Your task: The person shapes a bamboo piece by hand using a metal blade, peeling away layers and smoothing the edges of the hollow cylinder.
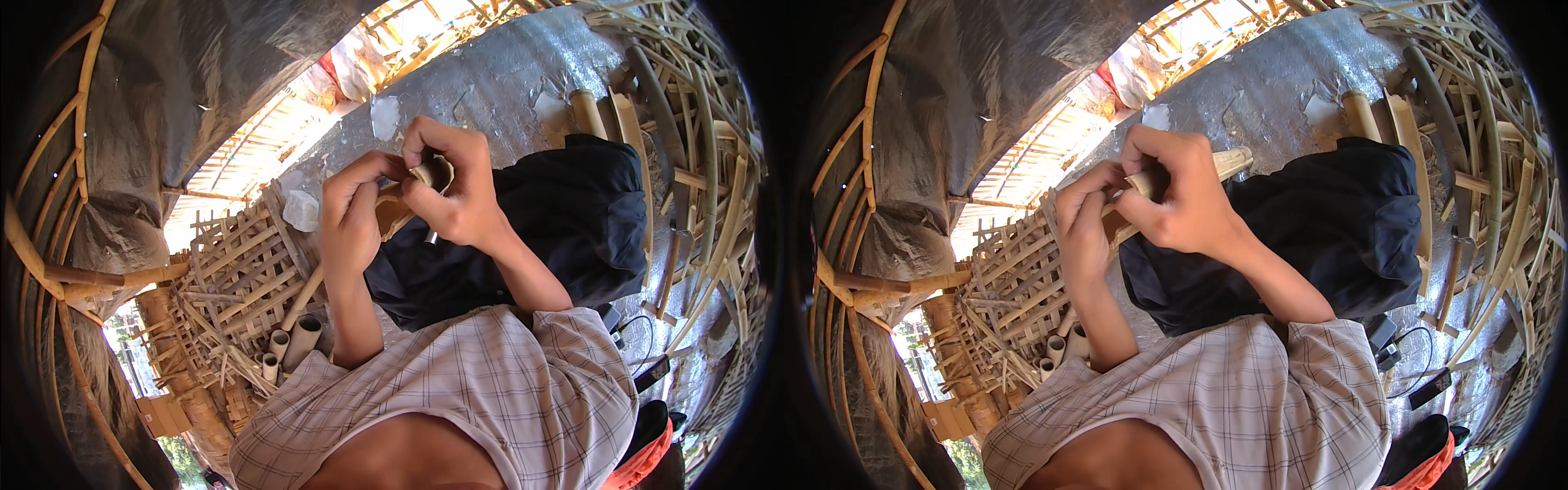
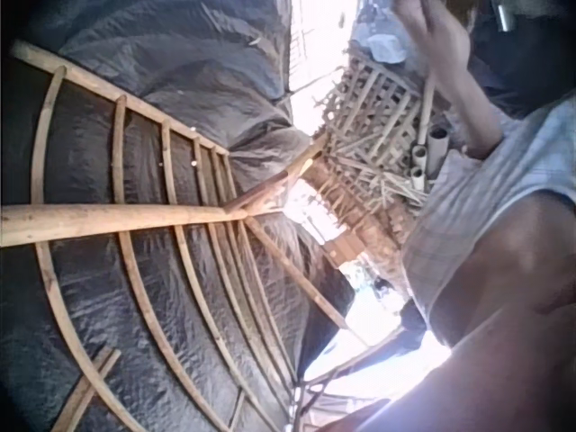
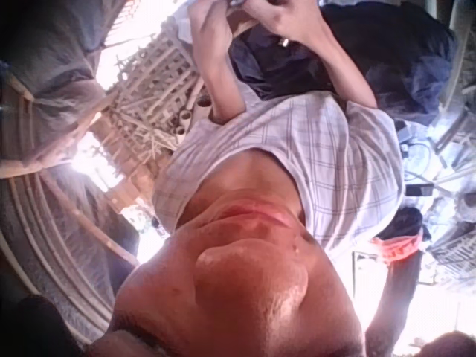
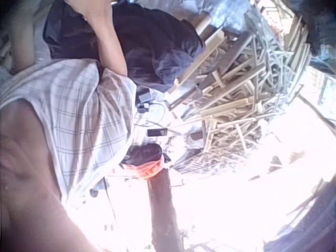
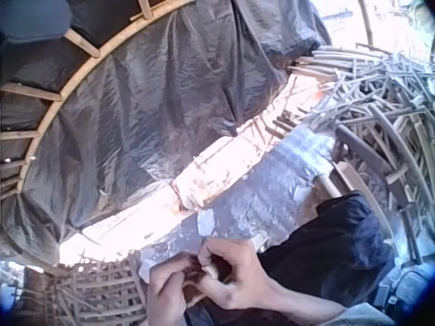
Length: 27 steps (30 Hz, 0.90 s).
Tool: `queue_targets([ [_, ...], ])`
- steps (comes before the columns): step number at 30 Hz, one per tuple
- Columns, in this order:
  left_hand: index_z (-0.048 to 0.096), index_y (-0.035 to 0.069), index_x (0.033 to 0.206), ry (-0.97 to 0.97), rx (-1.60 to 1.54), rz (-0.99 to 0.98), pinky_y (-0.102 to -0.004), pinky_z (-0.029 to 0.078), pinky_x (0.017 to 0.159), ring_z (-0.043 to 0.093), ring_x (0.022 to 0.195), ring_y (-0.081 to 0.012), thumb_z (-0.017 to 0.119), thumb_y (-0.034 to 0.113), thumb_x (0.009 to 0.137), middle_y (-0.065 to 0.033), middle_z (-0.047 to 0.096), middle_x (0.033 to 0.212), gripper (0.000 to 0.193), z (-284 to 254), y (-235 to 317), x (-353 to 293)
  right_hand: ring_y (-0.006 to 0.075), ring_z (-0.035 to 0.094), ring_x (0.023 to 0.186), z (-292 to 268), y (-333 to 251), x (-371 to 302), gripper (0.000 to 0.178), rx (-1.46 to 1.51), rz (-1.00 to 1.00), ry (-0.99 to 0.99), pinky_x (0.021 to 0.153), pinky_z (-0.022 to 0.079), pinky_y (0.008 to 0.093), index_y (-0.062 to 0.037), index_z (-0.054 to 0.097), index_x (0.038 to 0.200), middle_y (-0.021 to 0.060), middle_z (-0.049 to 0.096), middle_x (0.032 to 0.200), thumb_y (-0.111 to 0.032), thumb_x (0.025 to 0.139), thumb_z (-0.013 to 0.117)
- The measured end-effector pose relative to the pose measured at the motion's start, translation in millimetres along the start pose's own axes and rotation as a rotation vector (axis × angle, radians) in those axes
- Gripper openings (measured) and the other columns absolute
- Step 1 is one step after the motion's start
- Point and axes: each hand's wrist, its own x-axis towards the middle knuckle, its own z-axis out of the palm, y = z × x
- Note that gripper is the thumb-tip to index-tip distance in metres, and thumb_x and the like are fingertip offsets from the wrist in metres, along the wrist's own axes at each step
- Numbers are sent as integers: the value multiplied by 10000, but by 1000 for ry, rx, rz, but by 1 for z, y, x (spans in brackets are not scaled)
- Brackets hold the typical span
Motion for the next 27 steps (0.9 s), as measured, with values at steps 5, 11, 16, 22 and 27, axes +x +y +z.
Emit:
queue_targets([
  [5, 658, -93, 925, 20, 7, -39, -289, 514, 848, 666, 881, -152, 376, -32, 906, -118, 722, 910, 289, 2, 2, 2, 108, 414, 535, 4, 1, -3, 175, 35, 64, 61, 499, 317, 300, -9, 506, 778, 58, 468, 606, -45, 708, 663],
  [11, 679, -93, 936, 3, -30, 1, -305, 520, 859, 671, 892, -158, 383, -20, 877, -120, 726, 915, 310, -6, 1, 8, 120, 478, 801, 5, -4, -2, 156, 67, 153, 12, 750, 392, 264, -25, 499, 822, 43, 498, 847, -1, 738, 629],
  [16, 680, -94, 926, -62, -212, 26, -291, 499, 827, 644, 870, -152, 397, -19, 827, -112, 716, 927, 310, -12, -18, 12, 195, 498, 938, 9, 1, 2, 168, 41, 18, 27, 884, 392, 293, -20, 502, 824, 91, 507, 980, 2, 709, 624],
  [22, 645, -91, 885, -275, -396, 234, -269, 463, 778, 605, 822, -155, 455, 85, 752, -114, 692, 939, 291, -18, -56, 28, 190, 500, 937, 6, 2, 1, 170, 115, 36, -19, 881, 384, 295, -29, 513, 806, 87, 502, 982, -29, 695, 642],
  [27, 623, -84, 849, -292, -492, 211, -280, 475, 765, 619, 815, -180, 468, 175, 720, -154, 679, 946, 328, -10, -60, 31, 188, 506, 914, 1, 0, 5, 165, 66, 19, -19, 854, 395, 296, -23, 516, 781, 79, 515, 948, -39, 682, 646],
])
